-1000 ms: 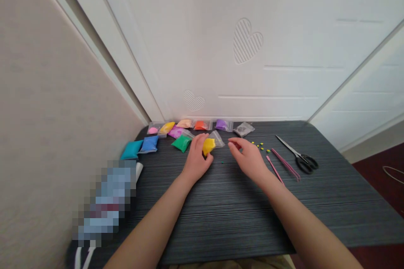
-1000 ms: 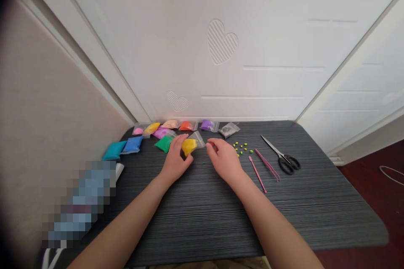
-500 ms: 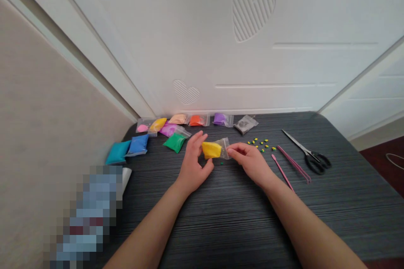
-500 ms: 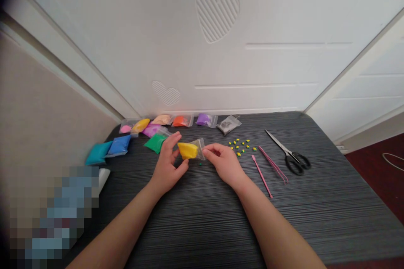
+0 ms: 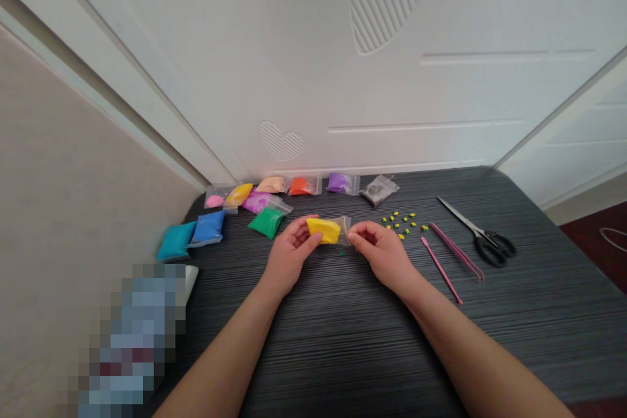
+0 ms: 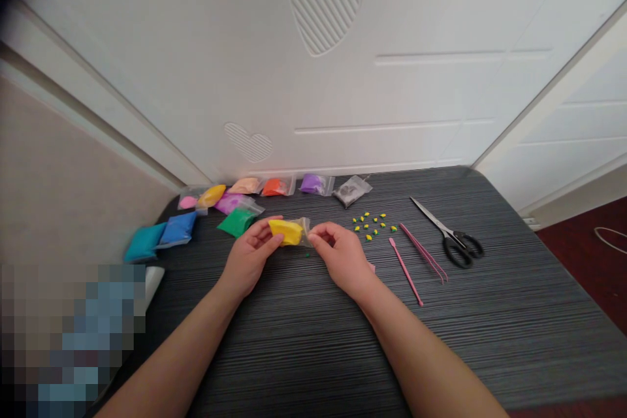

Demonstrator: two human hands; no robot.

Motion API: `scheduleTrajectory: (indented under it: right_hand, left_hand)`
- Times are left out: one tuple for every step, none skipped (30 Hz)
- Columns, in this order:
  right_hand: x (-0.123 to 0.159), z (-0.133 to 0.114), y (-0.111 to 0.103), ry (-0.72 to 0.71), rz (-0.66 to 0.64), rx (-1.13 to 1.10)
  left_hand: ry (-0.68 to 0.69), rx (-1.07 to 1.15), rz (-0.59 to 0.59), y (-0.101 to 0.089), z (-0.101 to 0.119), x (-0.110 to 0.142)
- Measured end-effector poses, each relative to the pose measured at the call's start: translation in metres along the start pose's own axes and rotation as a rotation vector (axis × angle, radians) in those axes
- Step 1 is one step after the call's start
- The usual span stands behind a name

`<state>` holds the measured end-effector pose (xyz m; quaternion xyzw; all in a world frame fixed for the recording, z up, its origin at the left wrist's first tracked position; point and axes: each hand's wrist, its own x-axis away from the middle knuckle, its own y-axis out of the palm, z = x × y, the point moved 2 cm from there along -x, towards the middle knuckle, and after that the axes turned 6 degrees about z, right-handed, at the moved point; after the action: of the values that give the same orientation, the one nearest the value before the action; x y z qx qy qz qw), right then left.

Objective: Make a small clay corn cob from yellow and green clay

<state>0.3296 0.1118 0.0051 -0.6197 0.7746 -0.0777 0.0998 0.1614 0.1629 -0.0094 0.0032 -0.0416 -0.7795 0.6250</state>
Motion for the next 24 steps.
scheduleTrajectory:
  right_hand:
    - [0.0, 0.001, 0.001, -0.006, 0.006, 0.007]
    - [0.0, 0.002, 0.001, -0.011, 0.014, 0.01]
    - [0.0, 0.003, 0.001, -0.016, 0.022, 0.011]
    - [0.0, 0.003, 0.002, -0.021, 0.027, 0.009]
    - [0.0, 0.004, 0.002, -0.021, 0.026, 0.004]
    - [-0.001, 0.005, 0.003, -0.017, 0.019, -0.003]
    - [-0.001, 0.006, 0.003, -0.009, 0.01, -0.013]
    - [-0.002, 0.007, 0.003, -0.002, 0.001, -0.023]
    - [-0.002, 0.008, 0.004, 0.006, -0.008, -0.036]
    - [-0.003, 0.009, 0.004, 0.012, -0.017, -0.054]
    - [-0.004, 0.009, 0.004, 0.017, -0.028, -0.078]
    - [-0.004, 0.01, 0.004, 0.02, -0.04, -0.106]
    - [-0.005, 0.01, 0.004, 0.025, -0.054, -0.135]
    - [-0.005, 0.01, 0.004, 0.031, -0.067, -0.157]
    - [-0.005, 0.009, 0.003, 0.035, -0.075, -0.172]
    - [-0.005, 0.009, 0.003, 0.036, -0.08, -0.177]
    - [-0.004, 0.008, 0.003, 0.035, -0.084, -0.173]
    - [-0.004, 0.006, 0.002, 0.031, -0.086, -0.165]
    - [-0.003, 0.005, 0.001, 0.027, -0.087, -0.154]
    - [-0.003, 0.004, 0.001, 0.023, -0.087, -0.142]
    - [-0.003, 0.002, 0.0, 0.021, -0.088, -0.129]
    - [-0.002, 0.001, 0.0, 0.021, -0.09, -0.117]
    - [-0.002, 0.0, -0.001, 0.021, -0.093, -0.106]
    - [-0.002, -0.001, -0.001, 0.022, -0.097, -0.096]
  left_hand:
    - [0.006, 0.0, 0.003, 0.0, 0.0, 0.0]
    - [0.011, 0.001, 0.008, 0.0, -0.001, 0.0]
    - [0.018, 0.005, 0.017, 0.0, -0.001, -0.001]
    - [0.026, 0.008, 0.029, -0.001, -0.002, -0.001]
    - [0.033, 0.012, 0.04, -0.001, -0.003, -0.002]
    - [0.04, 0.017, 0.05, -0.002, -0.003, -0.003]
    - [0.045, 0.025, 0.055, -0.003, -0.004, -0.003]
    - [0.047, 0.035, 0.057, -0.003, -0.005, -0.004]
    - [0.048, 0.046, 0.055, -0.004, -0.005, -0.004]
    - [0.047, 0.059, 0.052, -0.004, -0.005, -0.005]
    - [0.045, 0.073, 0.05, -0.005, -0.005, -0.005]
    - [0.041, 0.086, 0.049, -0.005, -0.005, -0.005]
    - [0.035, 0.094, 0.05, -0.005, -0.004, -0.005]
    - [0.029, 0.1, 0.052, -0.005, -0.004, -0.005]
    - [0.025, 0.102, 0.053, -0.005, -0.004, -0.005]
    - [0.022, 0.101, 0.055, -0.005, -0.003, -0.005]
    - [0.021, 0.1, 0.056, -0.005, -0.003, -0.005]
    - [0.019, 0.101, 0.056, -0.004, -0.003, -0.005]
    - [0.015, 0.103, 0.055, -0.004, -0.002, -0.005]
    - [0.01, 0.108, 0.052, -0.004, -0.002, -0.005]
    - [0.003, 0.114, 0.049, -0.004, -0.002, -0.004]
    - [-0.005, 0.121, 0.046, -0.004, -0.002, -0.004]
    - [-0.012, 0.128, 0.04, -0.004, -0.002, -0.004]
    - [-0.018, 0.134, 0.035, -0.004, -0.002, -0.004]
